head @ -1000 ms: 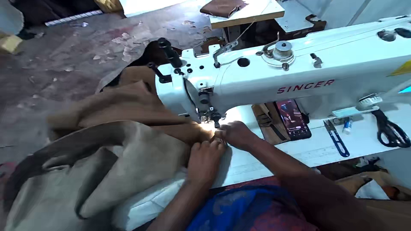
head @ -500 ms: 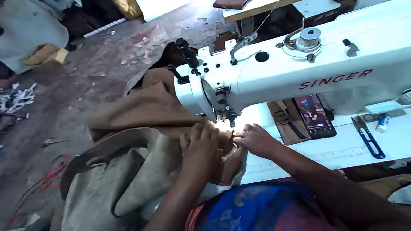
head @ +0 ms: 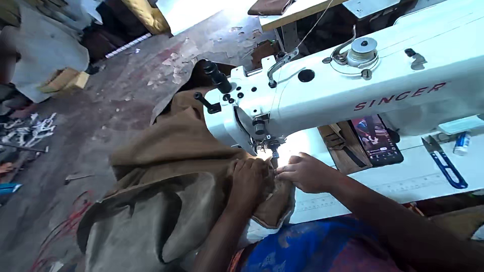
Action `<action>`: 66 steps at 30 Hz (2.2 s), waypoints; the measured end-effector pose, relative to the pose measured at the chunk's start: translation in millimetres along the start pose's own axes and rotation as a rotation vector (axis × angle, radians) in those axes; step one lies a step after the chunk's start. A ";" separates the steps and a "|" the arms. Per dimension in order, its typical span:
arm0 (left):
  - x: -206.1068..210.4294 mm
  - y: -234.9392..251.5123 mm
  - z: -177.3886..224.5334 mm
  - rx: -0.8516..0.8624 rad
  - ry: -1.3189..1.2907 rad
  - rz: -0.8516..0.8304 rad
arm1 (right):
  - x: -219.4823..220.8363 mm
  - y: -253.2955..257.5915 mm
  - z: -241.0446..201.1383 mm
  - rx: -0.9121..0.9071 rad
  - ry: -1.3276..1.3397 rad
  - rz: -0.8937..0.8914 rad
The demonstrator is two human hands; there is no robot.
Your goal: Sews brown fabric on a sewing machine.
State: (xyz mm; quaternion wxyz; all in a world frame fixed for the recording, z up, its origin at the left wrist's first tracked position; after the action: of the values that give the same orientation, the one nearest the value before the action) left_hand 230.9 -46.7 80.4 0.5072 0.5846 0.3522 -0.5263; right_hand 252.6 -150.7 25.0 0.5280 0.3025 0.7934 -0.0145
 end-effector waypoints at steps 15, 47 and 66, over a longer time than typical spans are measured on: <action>25.0 8.1 -19.9 -0.104 -0.251 -0.169 | -4.5 8.9 16.5 0.111 0.191 -0.077; 35.0 7.2 -27.1 -0.150 -0.271 -0.237 | -6.4 13.7 5.2 0.147 0.267 -0.064; 33.6 6.7 -28.6 -0.166 -0.296 -0.209 | 0.1 22.8 5.2 0.185 0.114 0.017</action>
State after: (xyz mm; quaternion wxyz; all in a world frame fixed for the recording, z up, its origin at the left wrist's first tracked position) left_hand 251.3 -24.8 47.3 0.5424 0.4173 0.3749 -0.6254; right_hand 268.3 -133.8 29.4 0.4519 0.3569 0.8149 -0.0662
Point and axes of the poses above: each hand's wrist, its own y-axis towards the middle knuckle, its own x-axis out of the palm, z = x × y, the point moved 10 cm from there along y, towards the middle knuckle, and after that the axes turned 15 degrees about x, right-handed, at the moved point
